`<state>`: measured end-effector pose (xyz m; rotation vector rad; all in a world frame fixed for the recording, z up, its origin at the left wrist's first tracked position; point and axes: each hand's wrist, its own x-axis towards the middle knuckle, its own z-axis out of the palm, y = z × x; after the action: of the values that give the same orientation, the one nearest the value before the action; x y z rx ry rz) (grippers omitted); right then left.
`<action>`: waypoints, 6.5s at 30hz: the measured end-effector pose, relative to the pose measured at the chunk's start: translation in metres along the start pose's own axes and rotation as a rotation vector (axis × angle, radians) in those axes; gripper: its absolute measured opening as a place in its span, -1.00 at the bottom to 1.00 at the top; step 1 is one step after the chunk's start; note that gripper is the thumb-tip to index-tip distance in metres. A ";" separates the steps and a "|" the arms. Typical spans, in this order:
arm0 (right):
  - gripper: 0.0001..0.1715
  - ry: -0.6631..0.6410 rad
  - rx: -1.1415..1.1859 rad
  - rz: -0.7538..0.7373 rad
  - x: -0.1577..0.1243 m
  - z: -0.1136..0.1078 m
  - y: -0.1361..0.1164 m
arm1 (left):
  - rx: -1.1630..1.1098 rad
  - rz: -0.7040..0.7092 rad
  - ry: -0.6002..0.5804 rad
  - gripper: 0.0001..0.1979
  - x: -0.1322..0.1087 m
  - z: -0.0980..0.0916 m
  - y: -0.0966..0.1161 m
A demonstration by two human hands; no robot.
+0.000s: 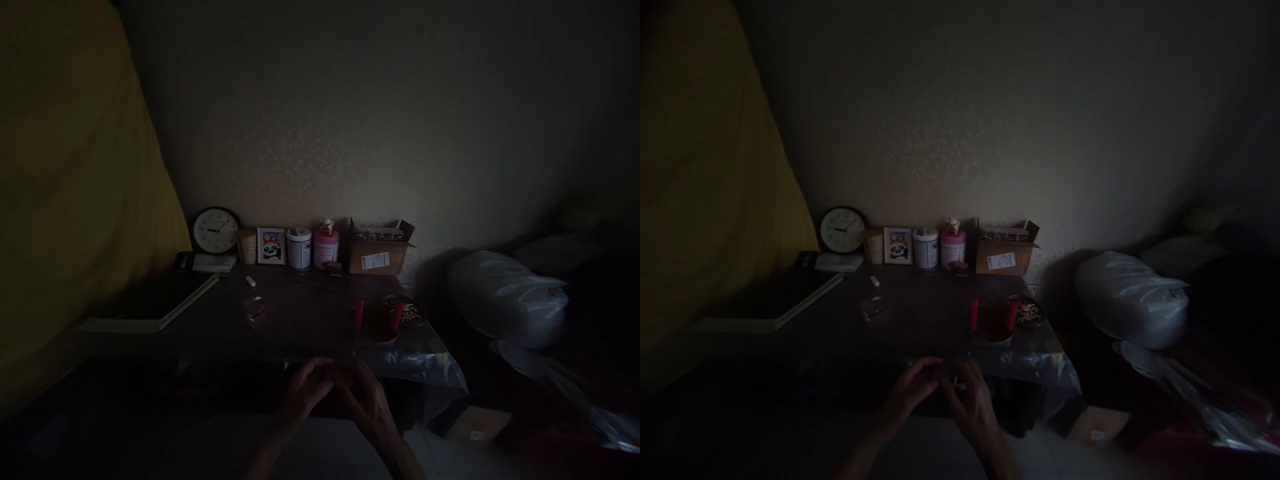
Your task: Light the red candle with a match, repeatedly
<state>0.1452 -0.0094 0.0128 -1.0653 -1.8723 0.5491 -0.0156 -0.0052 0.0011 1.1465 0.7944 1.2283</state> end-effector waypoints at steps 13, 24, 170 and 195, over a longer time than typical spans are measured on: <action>-0.76 -0.031 0.015 0.017 0.000 -0.001 0.001 | 0.032 -0.017 0.008 -0.72 0.001 -0.001 -0.004; -0.75 -0.030 0.065 0.051 0.000 0.000 0.003 | 0.005 -0.014 0.007 -0.73 0.002 0.000 -0.005; -0.84 0.364 -0.156 -0.213 -0.044 -0.011 -0.052 | -0.292 0.018 0.180 -0.84 -0.065 0.053 0.044; -0.82 0.418 -0.168 -0.205 -0.040 -0.017 -0.066 | -0.290 -0.011 0.175 -0.80 -0.070 0.056 0.047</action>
<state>0.1398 -0.0790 0.0495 -0.9908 -1.6460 0.0423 0.0088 -0.0884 0.0537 0.8066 0.7218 1.3974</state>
